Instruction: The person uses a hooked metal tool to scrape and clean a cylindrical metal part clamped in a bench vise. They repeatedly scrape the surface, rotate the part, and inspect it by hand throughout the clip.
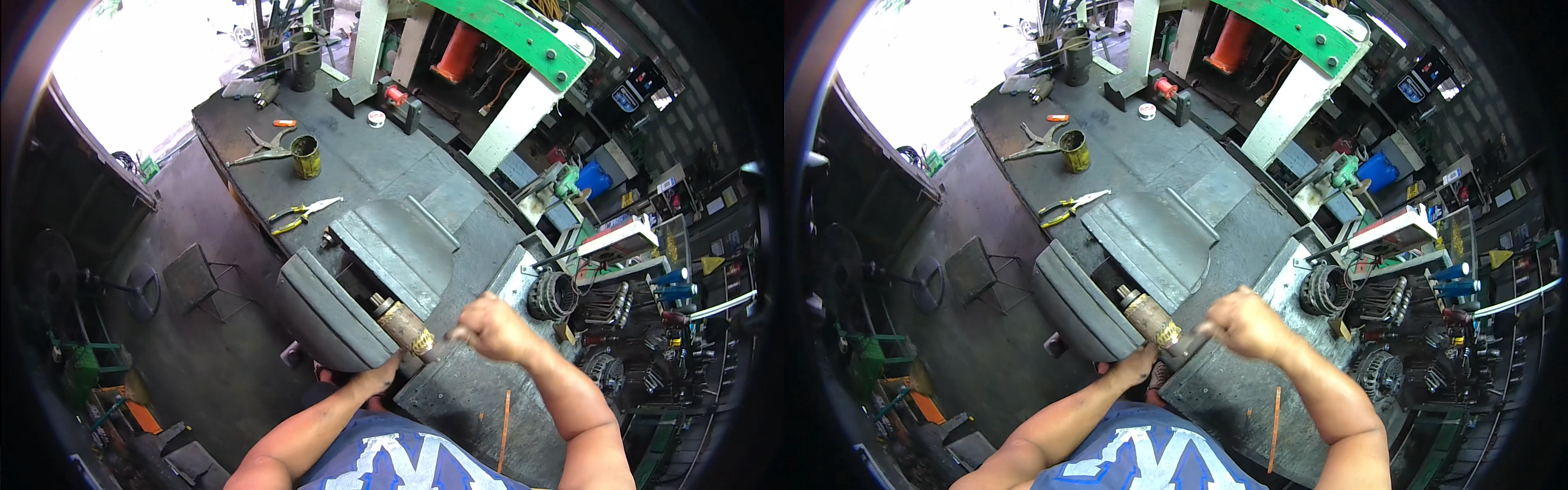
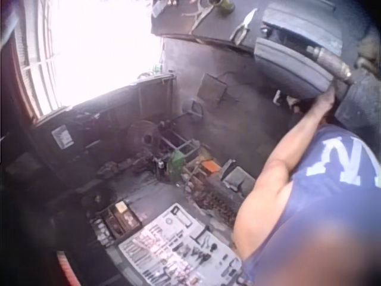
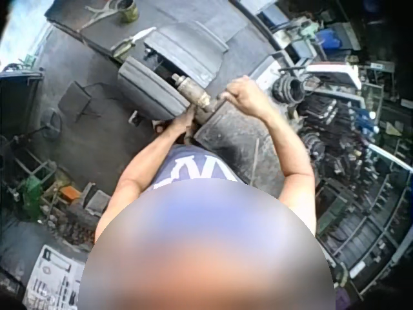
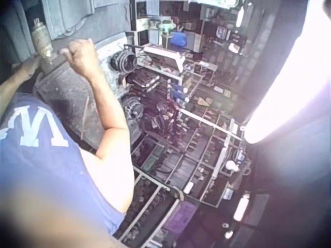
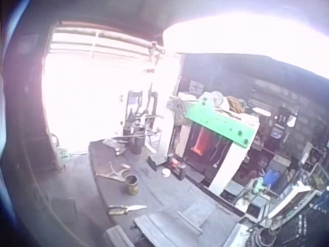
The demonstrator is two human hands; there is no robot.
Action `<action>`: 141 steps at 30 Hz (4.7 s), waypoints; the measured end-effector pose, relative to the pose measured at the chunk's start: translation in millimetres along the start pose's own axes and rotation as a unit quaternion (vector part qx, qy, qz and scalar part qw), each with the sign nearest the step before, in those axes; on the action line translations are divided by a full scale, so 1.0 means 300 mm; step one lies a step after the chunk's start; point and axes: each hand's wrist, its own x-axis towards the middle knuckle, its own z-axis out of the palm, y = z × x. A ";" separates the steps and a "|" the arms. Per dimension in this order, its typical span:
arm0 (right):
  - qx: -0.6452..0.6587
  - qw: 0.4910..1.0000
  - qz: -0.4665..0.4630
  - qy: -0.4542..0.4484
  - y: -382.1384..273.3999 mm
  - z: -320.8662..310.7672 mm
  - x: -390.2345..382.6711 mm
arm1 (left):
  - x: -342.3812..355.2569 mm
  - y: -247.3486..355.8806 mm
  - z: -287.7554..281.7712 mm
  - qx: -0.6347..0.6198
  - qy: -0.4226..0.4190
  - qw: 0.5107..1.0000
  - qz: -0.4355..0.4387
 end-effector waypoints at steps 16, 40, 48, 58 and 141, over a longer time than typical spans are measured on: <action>-0.015 0.999 0.028 -0.005 -0.002 -0.008 0.008 | -0.014 -0.037 0.075 -0.087 -0.081 0.982 -0.148; 0.409 0.870 0.258 0.094 0.005 0.431 -0.026 | -0.001 0.203 -0.127 -0.264 -0.052 0.916 -0.299; 0.490 0.834 0.186 0.175 -0.029 0.502 -0.063 | -0.011 0.260 -0.196 -0.349 -0.002 0.893 -0.285; 0.416 0.863 0.105 0.266 0.007 0.607 -0.030 | -0.021 0.278 -0.206 -0.258 0.003 0.926 -0.277; 0.621 0.736 0.265 0.052 -0.200 0.237 0.043 | -0.269 -0.446 -0.253 -0.162 0.059 0.921 -0.350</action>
